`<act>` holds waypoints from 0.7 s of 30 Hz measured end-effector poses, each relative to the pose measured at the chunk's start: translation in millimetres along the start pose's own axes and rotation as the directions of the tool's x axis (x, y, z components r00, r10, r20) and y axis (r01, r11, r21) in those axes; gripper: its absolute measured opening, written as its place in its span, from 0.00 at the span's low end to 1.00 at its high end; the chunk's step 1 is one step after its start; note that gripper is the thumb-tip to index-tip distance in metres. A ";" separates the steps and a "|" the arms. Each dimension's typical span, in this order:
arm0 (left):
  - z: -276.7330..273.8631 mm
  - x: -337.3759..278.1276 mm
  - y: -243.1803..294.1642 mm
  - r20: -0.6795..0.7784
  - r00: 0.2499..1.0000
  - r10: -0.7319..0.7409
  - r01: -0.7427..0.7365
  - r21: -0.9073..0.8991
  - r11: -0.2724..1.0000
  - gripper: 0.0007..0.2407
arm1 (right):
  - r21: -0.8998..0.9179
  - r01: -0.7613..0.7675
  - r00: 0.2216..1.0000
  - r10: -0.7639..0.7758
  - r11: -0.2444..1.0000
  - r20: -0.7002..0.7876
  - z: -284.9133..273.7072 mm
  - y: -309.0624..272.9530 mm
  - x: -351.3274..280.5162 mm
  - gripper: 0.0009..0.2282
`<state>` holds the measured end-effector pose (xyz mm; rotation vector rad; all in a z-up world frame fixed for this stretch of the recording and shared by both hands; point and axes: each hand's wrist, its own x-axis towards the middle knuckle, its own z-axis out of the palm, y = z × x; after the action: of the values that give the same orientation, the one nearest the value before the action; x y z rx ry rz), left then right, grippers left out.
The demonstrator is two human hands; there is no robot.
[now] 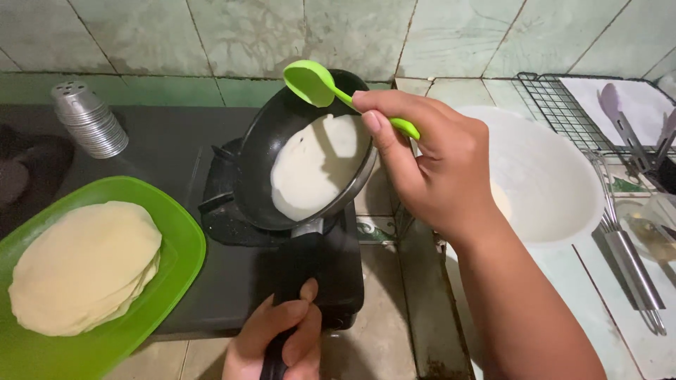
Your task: The recorder is making thin pancakes or crepes by pouring batter onto a heated frying pan, letting it set, and then sliding it onto a stack.
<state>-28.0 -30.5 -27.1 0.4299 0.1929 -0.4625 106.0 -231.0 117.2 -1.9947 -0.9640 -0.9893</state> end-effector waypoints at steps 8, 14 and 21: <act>-3.2 5.1 -0.9 0.141 0.989 -0.055 0.062 -0.050 0.997 0.09 | -0.020 -0.035 0.999 0.036 0.999 0.023 0.8 -3.1 0.0 0.05; -9.7 7.4 -11.8 0.159 0.987 0.015 0.003 -0.112 0.994 0.10 | 0.001 -0.014 1.000 0.014 1.000 0.006 0.2 -4.4 0.3 0.05; -17.5 12.9 -13.7 0.268 0.963 0.004 0.027 -0.110 0.994 0.09 | 0.029 0.020 1.000 -0.019 0.999 -0.013 -0.4 -6.7 1.5 0.05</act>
<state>-24.5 -38.9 -51.1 0.2520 -0.0410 -0.5138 100.9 -227.7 120.3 -1.9557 -0.9871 -0.9920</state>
